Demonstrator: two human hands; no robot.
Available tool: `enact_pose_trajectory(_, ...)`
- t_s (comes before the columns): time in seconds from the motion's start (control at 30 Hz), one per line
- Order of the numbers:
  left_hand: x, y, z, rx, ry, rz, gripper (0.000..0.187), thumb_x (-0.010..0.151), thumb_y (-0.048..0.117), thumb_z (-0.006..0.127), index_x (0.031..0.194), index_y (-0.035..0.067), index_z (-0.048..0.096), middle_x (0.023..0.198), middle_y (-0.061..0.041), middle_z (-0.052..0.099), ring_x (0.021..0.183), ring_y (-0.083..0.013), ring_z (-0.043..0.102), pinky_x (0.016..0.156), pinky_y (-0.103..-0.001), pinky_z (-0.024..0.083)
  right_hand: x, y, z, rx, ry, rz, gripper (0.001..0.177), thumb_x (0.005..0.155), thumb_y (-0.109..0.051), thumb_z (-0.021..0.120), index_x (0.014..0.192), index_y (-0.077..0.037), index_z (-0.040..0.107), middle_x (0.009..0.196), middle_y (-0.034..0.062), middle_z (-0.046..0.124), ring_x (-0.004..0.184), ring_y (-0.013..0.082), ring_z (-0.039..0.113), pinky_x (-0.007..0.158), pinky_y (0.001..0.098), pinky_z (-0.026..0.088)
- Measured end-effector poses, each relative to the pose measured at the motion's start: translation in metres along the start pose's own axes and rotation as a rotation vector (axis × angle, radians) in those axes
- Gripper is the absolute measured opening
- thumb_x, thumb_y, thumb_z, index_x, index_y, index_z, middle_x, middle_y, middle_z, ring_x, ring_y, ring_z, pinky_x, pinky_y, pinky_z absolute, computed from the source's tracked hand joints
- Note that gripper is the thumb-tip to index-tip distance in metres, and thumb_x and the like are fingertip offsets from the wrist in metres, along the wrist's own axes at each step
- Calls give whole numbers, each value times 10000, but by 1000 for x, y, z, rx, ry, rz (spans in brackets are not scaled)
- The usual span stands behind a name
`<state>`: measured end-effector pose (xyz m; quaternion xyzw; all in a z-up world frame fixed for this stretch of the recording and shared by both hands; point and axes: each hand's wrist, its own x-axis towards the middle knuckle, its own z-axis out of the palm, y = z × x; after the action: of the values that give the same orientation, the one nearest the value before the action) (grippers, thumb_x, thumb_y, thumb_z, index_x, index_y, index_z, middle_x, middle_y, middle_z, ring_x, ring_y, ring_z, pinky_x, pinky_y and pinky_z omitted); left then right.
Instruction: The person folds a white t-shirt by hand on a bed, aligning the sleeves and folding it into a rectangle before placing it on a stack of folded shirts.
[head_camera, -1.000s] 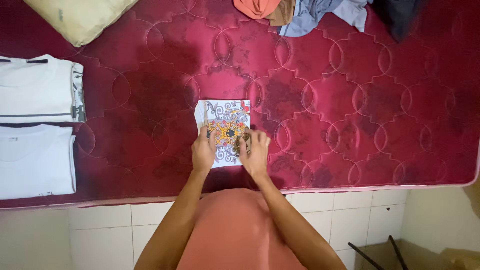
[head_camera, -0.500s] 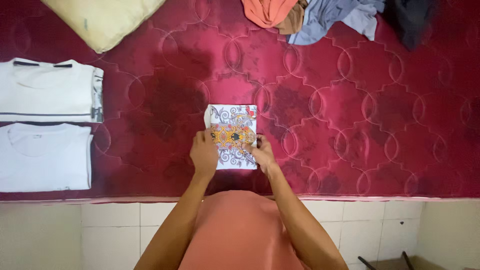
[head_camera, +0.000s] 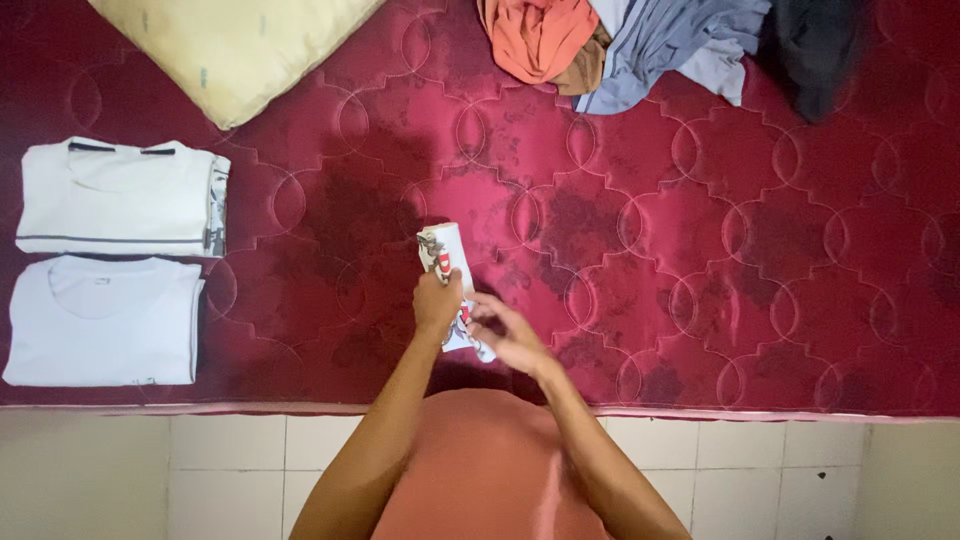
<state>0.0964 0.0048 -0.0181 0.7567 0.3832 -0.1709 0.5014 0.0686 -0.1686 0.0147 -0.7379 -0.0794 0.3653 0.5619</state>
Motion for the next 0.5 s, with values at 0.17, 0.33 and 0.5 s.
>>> enact_pose_trajectory(0.17,8,-27,4,-564,-218,-144,248,977,249,636,1027,14,699,815,-74,687,684,-193,622,624,-400,493,-8,6,-24,475,215,849,753,1002,-638,393,1419,-36,568,1155,196,689,1024,328,671,872,491,558)
enact_pose_trajectory(0.33,-16,0,-10,-952,-381,-201,228,968,186,634,1144,44,651,885,-17,682,765,-169,632,682,-388,487,-13,-12,-26,1173,217,640,648,891,-522,516,1386,-105,537,1275,137,694,1132,332,676,913,513,551)
enact_pose_trajectory(0.5,-19,-13,-9,-1245,-481,-312,286,894,98,612,1174,45,621,1095,-49,699,1015,-192,674,946,-418,541,-1,-11,-41,1044,532,267,597,881,-67,661,1431,-129,437,1328,110,645,1194,255,655,1015,458,551)
